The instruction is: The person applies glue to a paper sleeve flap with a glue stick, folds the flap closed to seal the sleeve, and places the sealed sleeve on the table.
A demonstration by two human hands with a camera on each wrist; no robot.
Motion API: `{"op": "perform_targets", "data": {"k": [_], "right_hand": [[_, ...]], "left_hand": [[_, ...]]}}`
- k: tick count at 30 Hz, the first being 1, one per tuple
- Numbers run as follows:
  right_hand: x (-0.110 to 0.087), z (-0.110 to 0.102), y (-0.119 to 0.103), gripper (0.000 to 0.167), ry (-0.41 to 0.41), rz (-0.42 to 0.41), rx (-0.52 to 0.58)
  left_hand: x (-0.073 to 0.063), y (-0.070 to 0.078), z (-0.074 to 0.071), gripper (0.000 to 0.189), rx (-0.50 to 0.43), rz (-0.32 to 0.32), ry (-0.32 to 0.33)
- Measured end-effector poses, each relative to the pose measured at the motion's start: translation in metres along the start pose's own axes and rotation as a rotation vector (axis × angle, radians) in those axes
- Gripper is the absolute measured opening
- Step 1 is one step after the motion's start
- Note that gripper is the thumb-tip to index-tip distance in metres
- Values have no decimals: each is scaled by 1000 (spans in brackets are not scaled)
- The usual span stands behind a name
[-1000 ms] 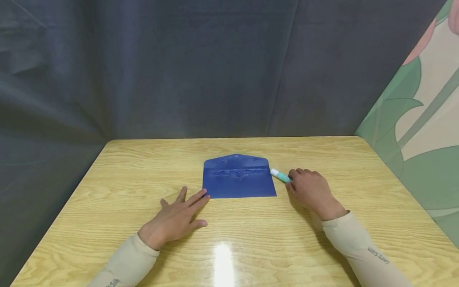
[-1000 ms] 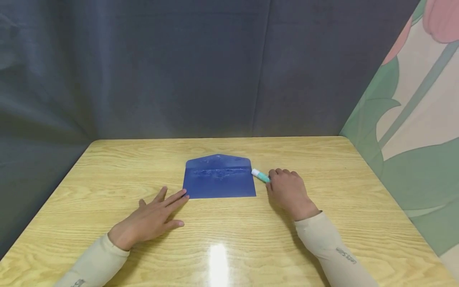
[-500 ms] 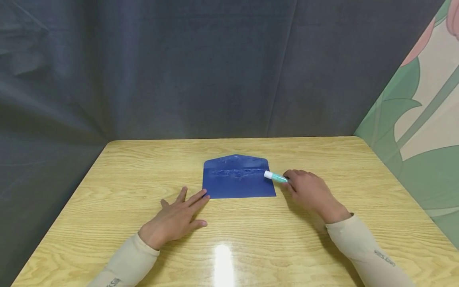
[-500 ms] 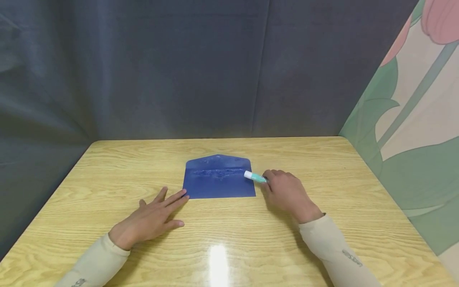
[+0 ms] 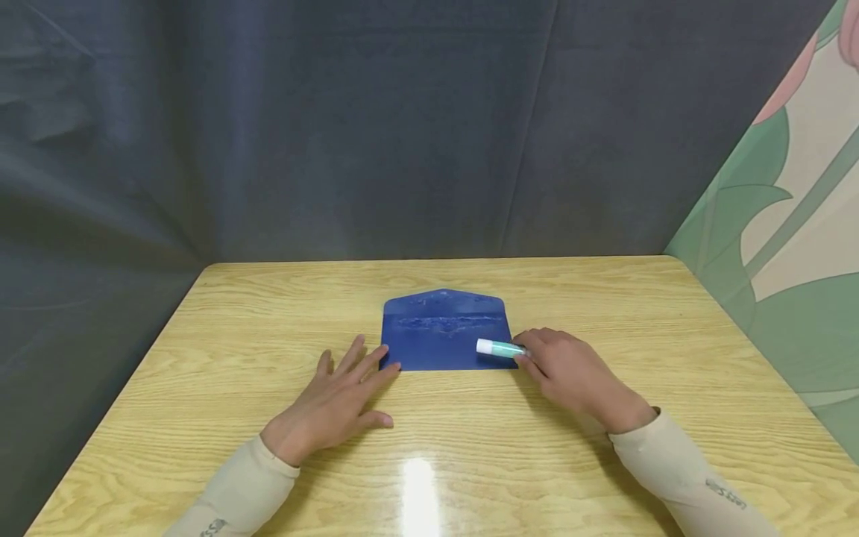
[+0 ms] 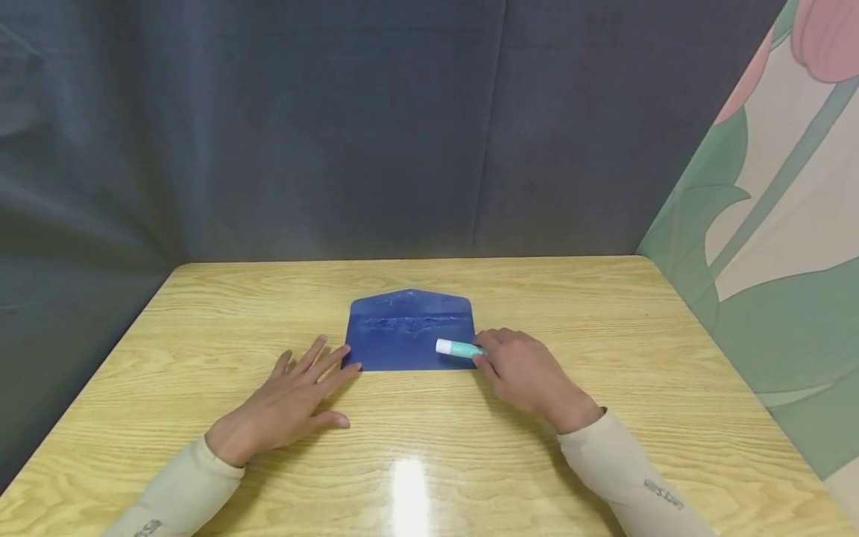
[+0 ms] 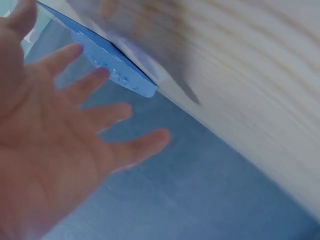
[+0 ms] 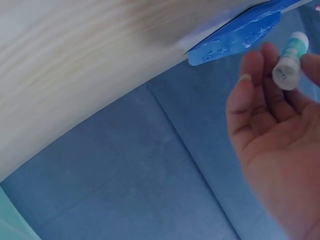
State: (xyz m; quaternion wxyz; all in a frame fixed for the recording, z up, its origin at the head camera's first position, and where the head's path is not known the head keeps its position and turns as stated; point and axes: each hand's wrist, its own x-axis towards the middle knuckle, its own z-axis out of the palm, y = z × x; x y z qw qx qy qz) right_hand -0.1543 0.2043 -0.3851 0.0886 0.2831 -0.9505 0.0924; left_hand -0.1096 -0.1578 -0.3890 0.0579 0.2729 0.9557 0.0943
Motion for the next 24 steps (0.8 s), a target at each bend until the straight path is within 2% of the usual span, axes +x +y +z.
{"op": "perform_targets", "data": {"k": [4, 10, 15, 19, 24], "right_hand": [[-2, 1, -6, 22, -16, -69, 43], [-2, 4, -20, 19, 13, -170, 82], [-1, 4, -31, 19, 13, -204, 82], [-2, 5, -38, 19, 3, -229, 87], [-3, 5, -46, 18, -1, -268, 111]], "left_hand": [[5, 6, -1, 71, 18, 58, 72], [11, 22, -6, 64, 27, 90, 107], [15, 35, -5, 58, 135, 123, 150], [19, 43, -3, 49, 239, 153, 215], [23, 51, -1, 44, 309, 181, 269]]}}
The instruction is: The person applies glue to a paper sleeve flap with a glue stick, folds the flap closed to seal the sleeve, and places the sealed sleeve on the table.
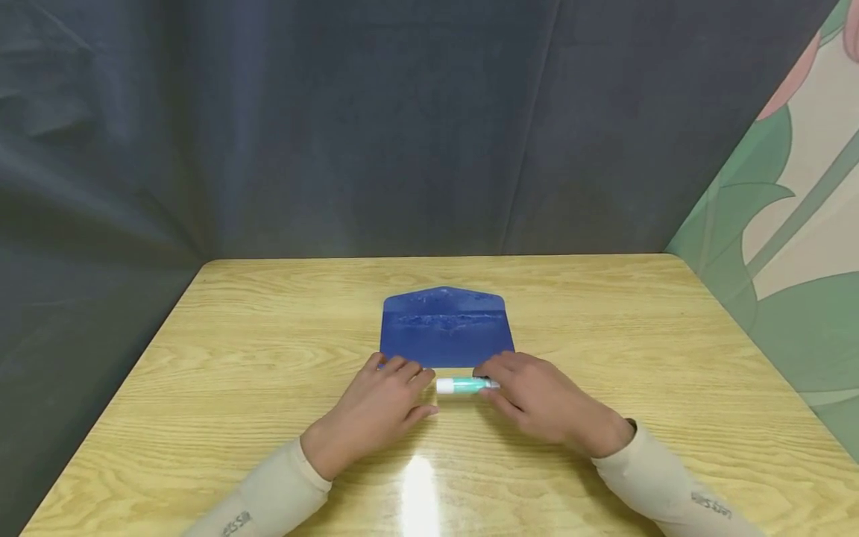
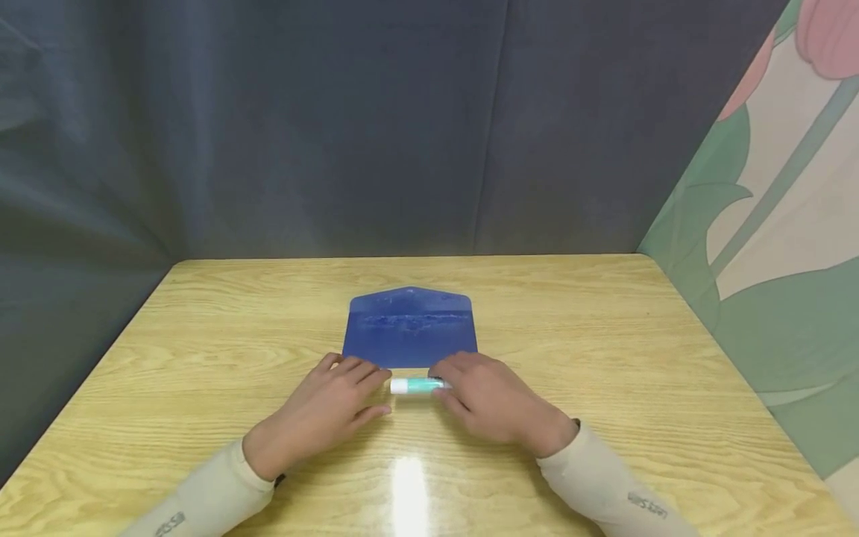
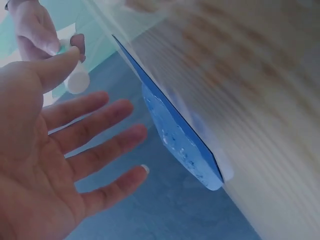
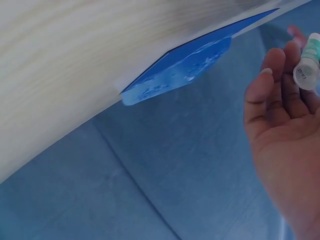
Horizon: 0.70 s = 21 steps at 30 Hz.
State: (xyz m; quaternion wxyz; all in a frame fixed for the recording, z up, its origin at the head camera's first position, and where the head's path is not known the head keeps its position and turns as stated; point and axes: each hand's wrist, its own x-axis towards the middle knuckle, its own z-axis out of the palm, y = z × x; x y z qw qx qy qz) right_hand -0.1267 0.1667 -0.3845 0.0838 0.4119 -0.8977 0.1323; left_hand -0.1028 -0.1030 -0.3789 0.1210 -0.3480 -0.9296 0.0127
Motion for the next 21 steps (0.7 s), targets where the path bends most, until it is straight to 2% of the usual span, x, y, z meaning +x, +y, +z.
{"op": "perform_targets", "data": {"k": [4, 8, 12, 17, 21], "right_hand": [[1, 0, -5, 18, 7, -34, 14], [4, 0, -8, 17, 24, -62, 6], [6, 1, -9, 15, 33, -56, 19], [3, 5, -14, 14, 28, -35, 61], [5, 7, -15, 19, 70, -36, 59]], "left_hand": [[1, 3, 0, 43, -6, 16, 29], [4, 4, -1, 38, -3, 33, 91], [5, 4, 0, 30, 17, 66, 140], [1, 7, 2, 22, 0, 92, 160], [1, 7, 3, 20, -32, 82, 174]]}}
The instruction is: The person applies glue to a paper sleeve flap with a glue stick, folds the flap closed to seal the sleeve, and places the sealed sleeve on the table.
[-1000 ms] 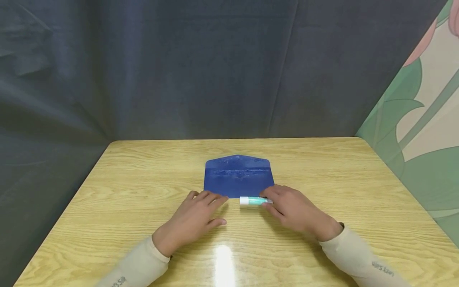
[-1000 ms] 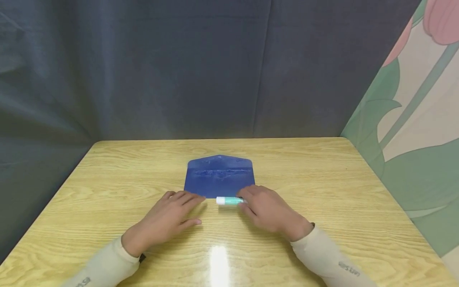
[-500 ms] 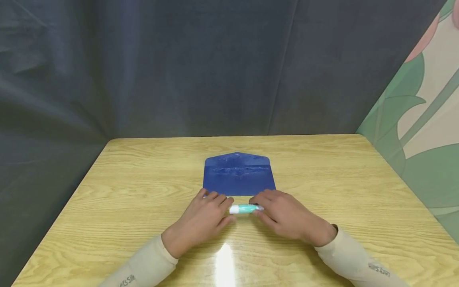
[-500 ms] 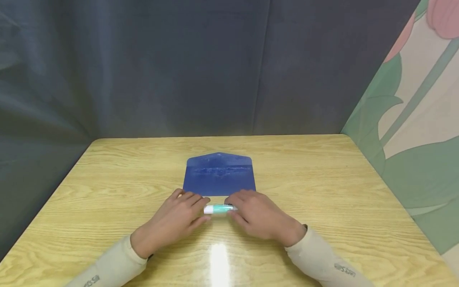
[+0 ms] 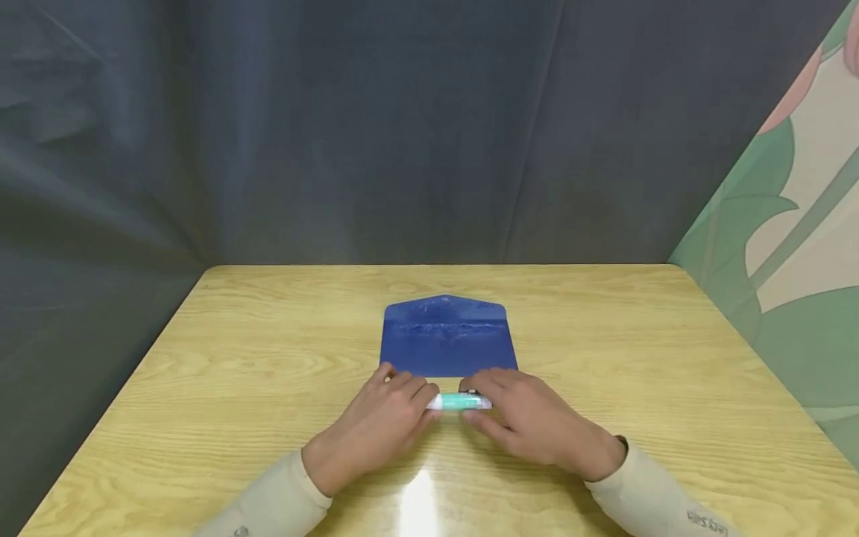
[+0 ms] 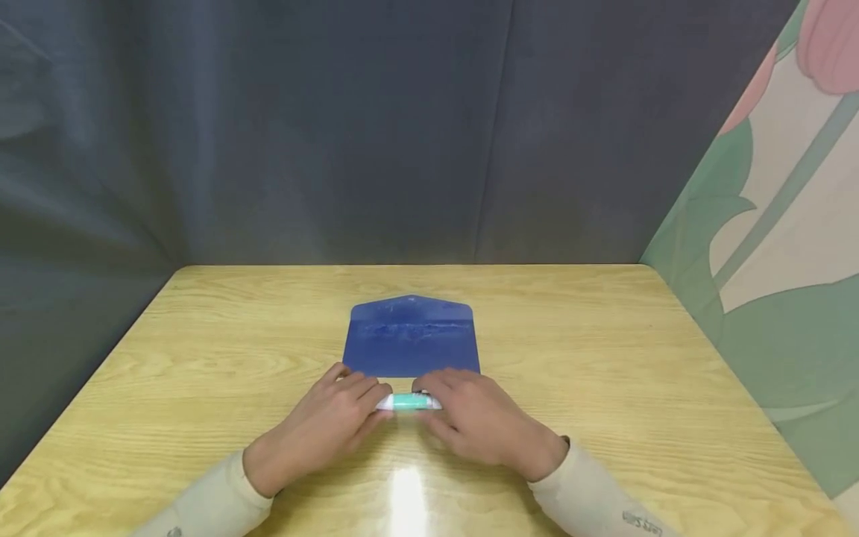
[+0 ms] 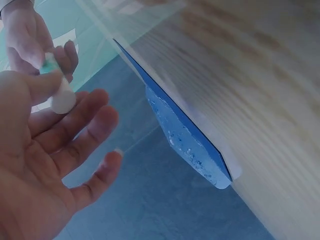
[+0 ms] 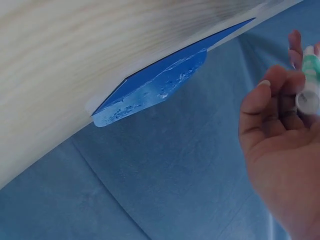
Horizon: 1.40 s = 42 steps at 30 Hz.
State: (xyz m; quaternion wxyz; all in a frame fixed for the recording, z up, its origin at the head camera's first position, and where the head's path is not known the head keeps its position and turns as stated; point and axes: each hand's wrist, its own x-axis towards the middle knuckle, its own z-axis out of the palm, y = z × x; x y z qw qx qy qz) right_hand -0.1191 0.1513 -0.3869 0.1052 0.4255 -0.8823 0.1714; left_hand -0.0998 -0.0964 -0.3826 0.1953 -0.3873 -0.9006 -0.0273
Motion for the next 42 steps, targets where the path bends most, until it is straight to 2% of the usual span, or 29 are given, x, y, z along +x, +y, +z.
{"op": "perform_targets", "data": {"k": [3, 8, 11, 20, 30, 38, 42], "right_hand": [[3, 0, -1, 22, 31, -14, -18], [2, 3, -7, 19, 30, -45, -40], [2, 4, -8, 17, 36, -37, -41], [5, 5, -7, 21, 83, -44, -44], [3, 6, -9, 17, 112, -52, -35], [3, 6, -10, 16, 127, -67, -45], [4, 4, -11, 12, 122, -67, 4]], "left_hand": [[1, 0, 0, 21, -12, -1, 13], [0, 2, 0, 24, -33, 8, 21], [-1, 2, 0, 28, -47, 8, 32], [3, 1, -1, 25, -31, 53, 103], [1, 3, -1, 18, -136, 63, 87], [1, 4, 0, 19, -101, 85, 112], [1, 3, 0, 20, -106, 105, 128]]}}
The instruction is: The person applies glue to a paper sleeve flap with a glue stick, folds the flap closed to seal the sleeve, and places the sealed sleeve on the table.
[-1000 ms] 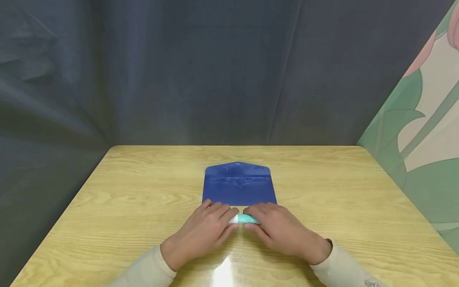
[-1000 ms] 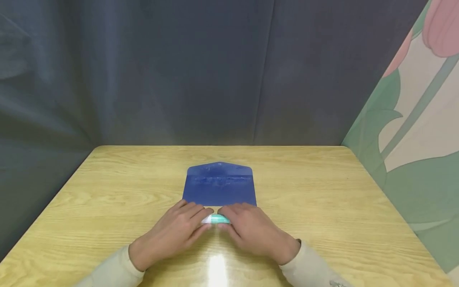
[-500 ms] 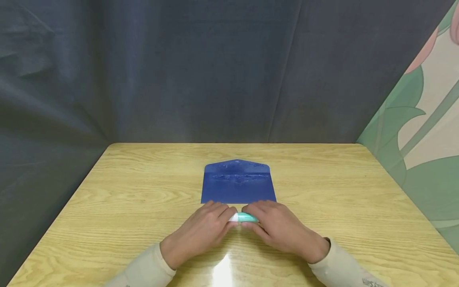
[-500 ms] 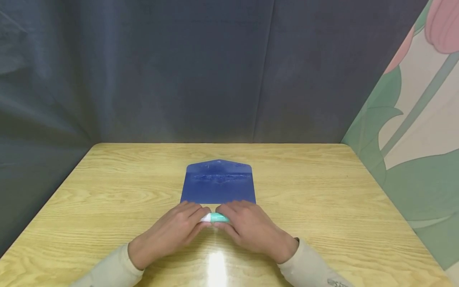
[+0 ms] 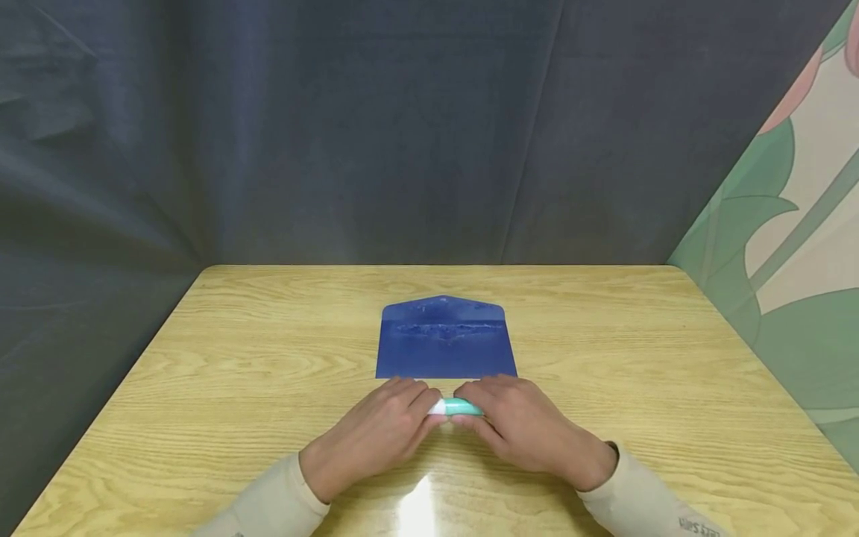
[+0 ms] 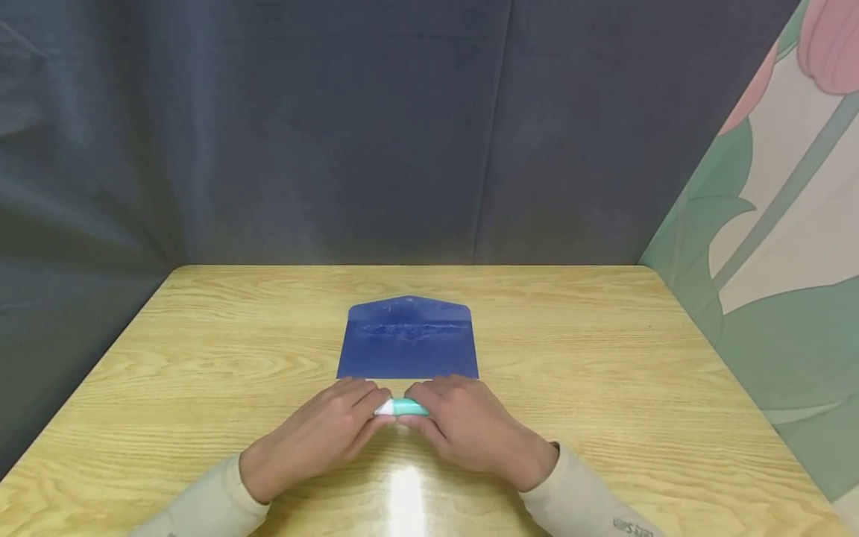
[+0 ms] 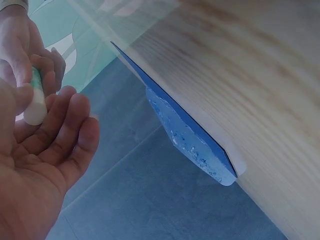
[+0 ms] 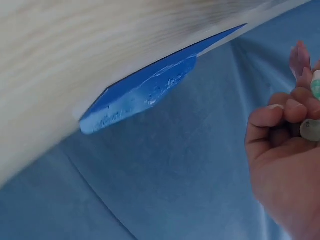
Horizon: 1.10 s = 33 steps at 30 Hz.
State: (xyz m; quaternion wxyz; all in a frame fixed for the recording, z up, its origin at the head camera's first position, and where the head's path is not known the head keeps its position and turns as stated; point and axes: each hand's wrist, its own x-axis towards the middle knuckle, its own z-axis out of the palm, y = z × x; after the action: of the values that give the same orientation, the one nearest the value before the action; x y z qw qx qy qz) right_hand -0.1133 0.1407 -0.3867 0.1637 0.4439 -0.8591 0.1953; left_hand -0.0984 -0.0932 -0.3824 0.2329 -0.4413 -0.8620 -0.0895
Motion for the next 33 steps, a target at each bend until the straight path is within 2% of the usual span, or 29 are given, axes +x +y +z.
{"op": "perform_targets", "data": {"k": [6, 12, 17, 28, 33], "right_hand": [[3, -3, 1, 7, -9, 5, 86], [3, -5, 1, 1, -25, 14, 95], [2, -6, 1, 9, -30, 23, 100], [2, -6, -2, 7, -22, 53, 100], [3, -7, -3, 7, -14, 50, 107]], "left_hand": [[0, -1, 1, 28, -18, 22, 46], [1, -2, 0, 28, -25, 35, 55], [1, -2, 0, 28, -19, 37, 61], [2, -2, 1, 33, 32, 58, 128], [2, -2, 1, 33, 38, 61, 130]]}}
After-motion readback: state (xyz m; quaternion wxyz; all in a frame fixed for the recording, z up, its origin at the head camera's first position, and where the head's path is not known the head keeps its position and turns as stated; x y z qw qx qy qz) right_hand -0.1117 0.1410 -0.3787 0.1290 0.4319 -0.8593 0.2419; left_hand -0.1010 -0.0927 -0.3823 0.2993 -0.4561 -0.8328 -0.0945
